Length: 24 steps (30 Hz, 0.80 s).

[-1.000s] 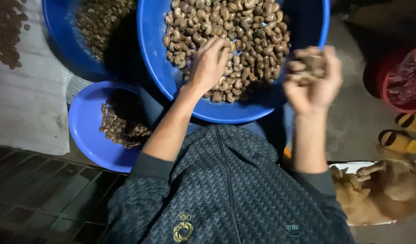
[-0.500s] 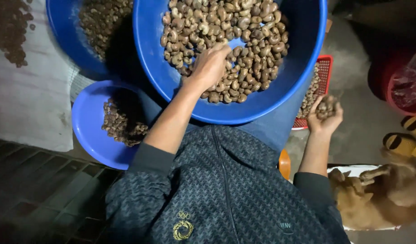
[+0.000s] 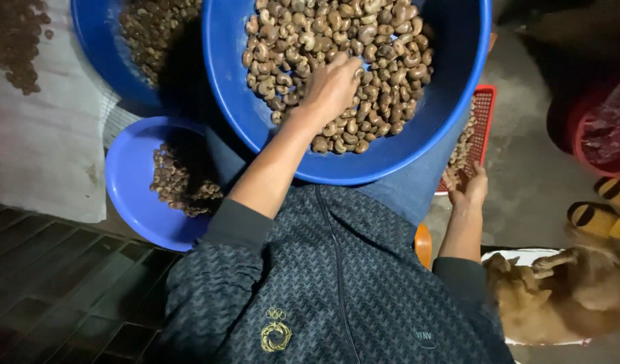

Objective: Sorting through a large quantity of nuts in a blue bowl by hand, likely to remove defects or grade them.

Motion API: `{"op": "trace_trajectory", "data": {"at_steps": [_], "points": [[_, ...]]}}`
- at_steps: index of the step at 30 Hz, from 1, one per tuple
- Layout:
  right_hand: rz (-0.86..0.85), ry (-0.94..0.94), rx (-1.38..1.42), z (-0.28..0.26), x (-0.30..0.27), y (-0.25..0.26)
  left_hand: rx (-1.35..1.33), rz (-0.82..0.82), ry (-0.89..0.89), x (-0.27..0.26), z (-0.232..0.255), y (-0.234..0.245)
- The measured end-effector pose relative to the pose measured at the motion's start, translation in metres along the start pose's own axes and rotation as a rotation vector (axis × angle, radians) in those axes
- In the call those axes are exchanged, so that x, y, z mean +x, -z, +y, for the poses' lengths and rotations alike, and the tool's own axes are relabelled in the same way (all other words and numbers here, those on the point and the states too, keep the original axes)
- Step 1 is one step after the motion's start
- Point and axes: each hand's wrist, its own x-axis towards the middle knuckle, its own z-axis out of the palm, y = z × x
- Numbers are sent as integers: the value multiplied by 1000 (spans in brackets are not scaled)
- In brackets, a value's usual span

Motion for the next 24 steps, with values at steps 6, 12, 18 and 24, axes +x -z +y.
{"op": "trace_trajectory", "data": {"at_steps": [6, 12, 18, 24], "points": [[-152, 277, -185, -22, -92, -61, 118, -86, -75, 5, -7, -25], [-324, 1144, -600, -40, -191, -160, 236, -13, -122, 1, -28, -29], [-687, 1513, -1107, -19, -266, -244, 128, 49, -147, -8, -17, -13], [-896, 1650, -1707, 33, -189, -273, -599, 40, 292, -54, -13, 80]]}}
